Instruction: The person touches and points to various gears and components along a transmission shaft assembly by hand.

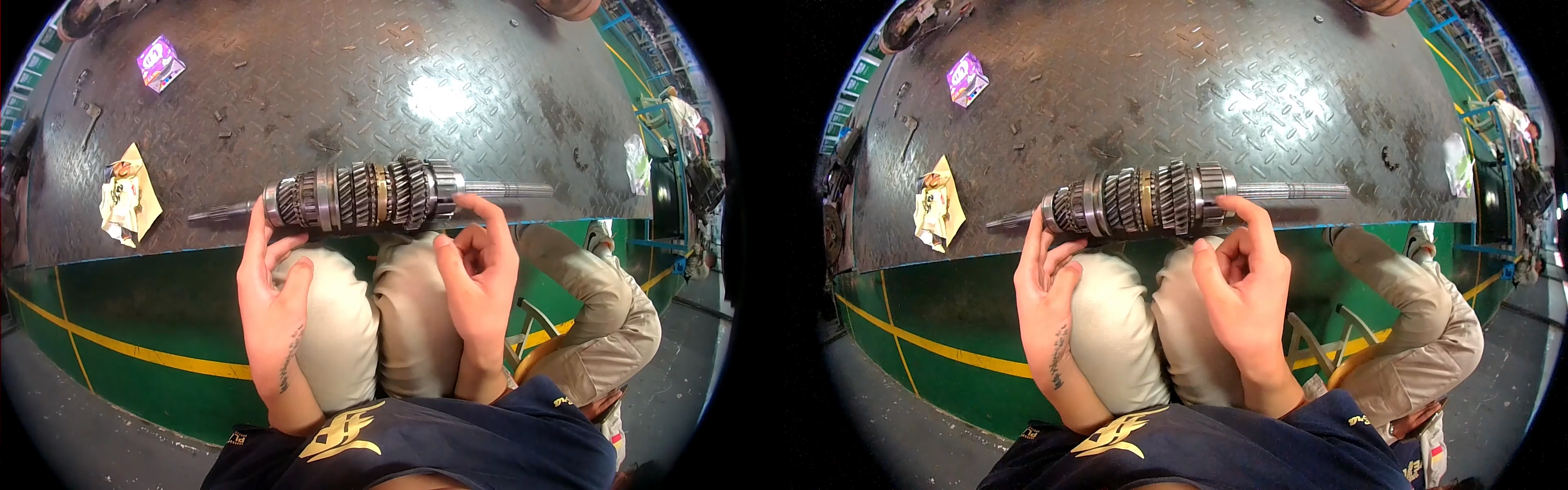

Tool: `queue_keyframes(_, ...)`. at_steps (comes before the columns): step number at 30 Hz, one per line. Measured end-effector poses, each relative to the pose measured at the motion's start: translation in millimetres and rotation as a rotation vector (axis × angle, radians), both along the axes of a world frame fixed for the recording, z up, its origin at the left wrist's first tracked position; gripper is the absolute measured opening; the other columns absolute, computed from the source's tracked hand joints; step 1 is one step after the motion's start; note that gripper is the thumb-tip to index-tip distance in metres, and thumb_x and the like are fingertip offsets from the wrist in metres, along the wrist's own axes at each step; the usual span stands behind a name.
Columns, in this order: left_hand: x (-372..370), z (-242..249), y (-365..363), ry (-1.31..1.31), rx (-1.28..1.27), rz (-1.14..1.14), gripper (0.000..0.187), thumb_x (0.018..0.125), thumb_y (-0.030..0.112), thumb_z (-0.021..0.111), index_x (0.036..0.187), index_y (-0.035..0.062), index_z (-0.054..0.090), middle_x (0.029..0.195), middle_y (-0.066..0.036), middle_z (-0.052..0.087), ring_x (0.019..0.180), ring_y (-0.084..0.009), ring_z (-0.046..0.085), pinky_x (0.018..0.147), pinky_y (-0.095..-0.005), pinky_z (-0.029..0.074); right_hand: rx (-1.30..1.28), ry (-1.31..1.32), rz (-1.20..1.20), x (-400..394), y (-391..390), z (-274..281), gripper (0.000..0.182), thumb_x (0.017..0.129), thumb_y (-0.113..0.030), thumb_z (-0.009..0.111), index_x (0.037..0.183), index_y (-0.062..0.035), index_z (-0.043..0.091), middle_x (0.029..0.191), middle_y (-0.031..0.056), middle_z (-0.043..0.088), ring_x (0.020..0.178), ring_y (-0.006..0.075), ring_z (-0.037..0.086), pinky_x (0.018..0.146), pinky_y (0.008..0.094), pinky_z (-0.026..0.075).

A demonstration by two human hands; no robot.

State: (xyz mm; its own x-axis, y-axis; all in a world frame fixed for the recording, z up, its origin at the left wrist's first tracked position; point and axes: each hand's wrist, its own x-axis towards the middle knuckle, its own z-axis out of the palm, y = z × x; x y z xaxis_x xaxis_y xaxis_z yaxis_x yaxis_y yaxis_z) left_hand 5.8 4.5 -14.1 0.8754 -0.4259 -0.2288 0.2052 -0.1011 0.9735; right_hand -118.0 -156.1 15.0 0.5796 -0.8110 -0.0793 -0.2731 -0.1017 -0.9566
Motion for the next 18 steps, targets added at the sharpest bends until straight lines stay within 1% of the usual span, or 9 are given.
queue_keyframes(2, 0, 0, 1, -0.010, 0.018, -0.012, 0.077, 0.078, -0.011, 0.051, 0.151, -0.0031, 0.030, 0.137, -0.019, 0.052, 0.108, -0.0217, 0.061, 0.094, -0.0303, 0.047, -0.002, 0.035, 0.042, 1, 0, 0, 0.040, 0.084, 0.001, 0.066, 0.123, -0.0017, 0.057, 0.062, -0.0056, 0.044, 0.056, 0.0010, 0.035, 0.050, 0.0196, 0.028)
queue_keyframes(6, 1, -1, 1, -0.020, 0.005, -0.018, 0.077, 0.077, -0.011, 0.051, 0.151, -0.0030, 0.031, 0.137, -0.019, 0.053, 0.109, -0.0218, 0.061, 0.094, -0.0306, 0.047, 0.002, 0.087, 0.065, 2, -1, 2, 0.047, 0.084, 0.001, 0.065, 0.130, -0.0026, 0.054, 0.062, -0.0051, 0.042, 0.056, 0.0014, 0.036, 0.051, 0.0198, 0.028)
queue_keyframes(8, 0, 0, 0, -0.019, 0.004, -0.018, 0.077, 0.078, -0.011, 0.051, 0.151, -0.0030, 0.031, 0.137, -0.019, 0.053, 0.109, -0.0217, 0.061, 0.094, -0.0306, 0.047, 0.024, 0.054, 0.023, 3, 1, 3, 0.033, 0.084, 0.000, 0.066, 0.117, -0.0010, 0.060, 0.061, -0.0047, 0.043, 0.056, 0.0014, 0.036, 0.050, 0.0203, 0.028)
queue_keyframes(9, -1, 1, -1, -0.004, -0.007, -0.001, 0.076, 0.077, -0.010, 0.051, 0.150, -0.0028, 0.033, 0.133, -0.017, 0.054, 0.108, -0.0215, 0.060, 0.097, -0.0319, 0.046, 0.024, 0.054, 0.023, 1, -1, 1, 0.033, 0.084, 0.000, 0.066, 0.117, -0.0010, 0.060, 0.061, -0.0047, 0.043, 0.056, 0.0014, 0.036, 0.050, 0.0203, 0.028)
queue_keyframes(11, -1, 1, -1, 0.011, -0.018, 0.015, 0.075, 0.076, -0.009, 0.051, 0.149, -0.0026, 0.035, 0.130, -0.015, 0.055, 0.108, -0.0212, 0.059, 0.099, -0.0331, 0.045, -0.055, 0.123, 0.054, -5, -4, -7, 0.016, 0.084, 0.000, 0.066, 0.100, 0.0007, 0.064, 0.058, -0.0049, 0.043, 0.054, 0.0010, 0.036, 0.049, 0.0203, 0.027)
queue_keyframes(12, 0, 1, 0, 0.000, -0.008, -0.002, 0.076, 0.077, -0.010, 0.051, 0.150, -0.0027, 0.032, 0.134, -0.017, 0.054, 0.108, -0.0212, 0.060, 0.096, -0.0310, 0.046, -0.056, 0.122, 0.054, -7, -3, -8, 0.016, 0.084, 0.000, 0.066, 0.100, 0.0007, 0.064, 0.058, -0.0049, 0.043, 0.054, 0.0010, 0.036, 0.049, 0.0203, 0.027)
queue_keyframes(14, 0, 1, 1, -0.012, 0.000, -0.018, 0.077, 0.078, -0.011, 0.051, 0.151, -0.0028, 0.030, 0.138, -0.018, 0.052, 0.109, -0.0212, 0.061, 0.093, -0.0289, 0.047, -0.013, 0.112, 0.055, -9, -2, -8, 0.005, 0.084, 0.000, 0.067, 0.085, 0.0011, 0.063, 0.056, -0.0053, 0.044, 0.054, 0.0005, 0.035, 0.049, 0.0200, 0.026)
queue_keyframes(17, -1, 1, 1, -0.008, 0.009, -0.016, 0.077, 0.078, -0.012, 0.051, 0.152, -0.0025, 0.030, 0.138, -0.018, 0.051, 0.109, -0.0210, 0.061, 0.092, -0.0282, 0.048, -0.018, 0.012, -0.010, -4, 2, -5, 0.014, 0.084, 0.001, 0.068, 0.097, 0.0000, 0.064, 0.058, -0.0060, 0.043, 0.055, 0.0003, 0.035, 0.049, 0.0197, 0.025)
queue_keyframes(18, -1, 1, 0, 0.011, -0.004, 0.002, 0.077, 0.077, -0.011, 0.051, 0.151, -0.0021, 0.031, 0.135, -0.016, 0.053, 0.108, -0.0210, 0.060, 0.095, -0.0304, 0.046, -0.017, 0.012, -0.010, -2, 2, -3, 0.014, 0.084, 0.001, 0.068, 0.097, 0.0000, 0.064, 0.058, -0.0060, 0.043, 0.055, 0.0003, 0.035, 0.049, 0.0197, 0.025)
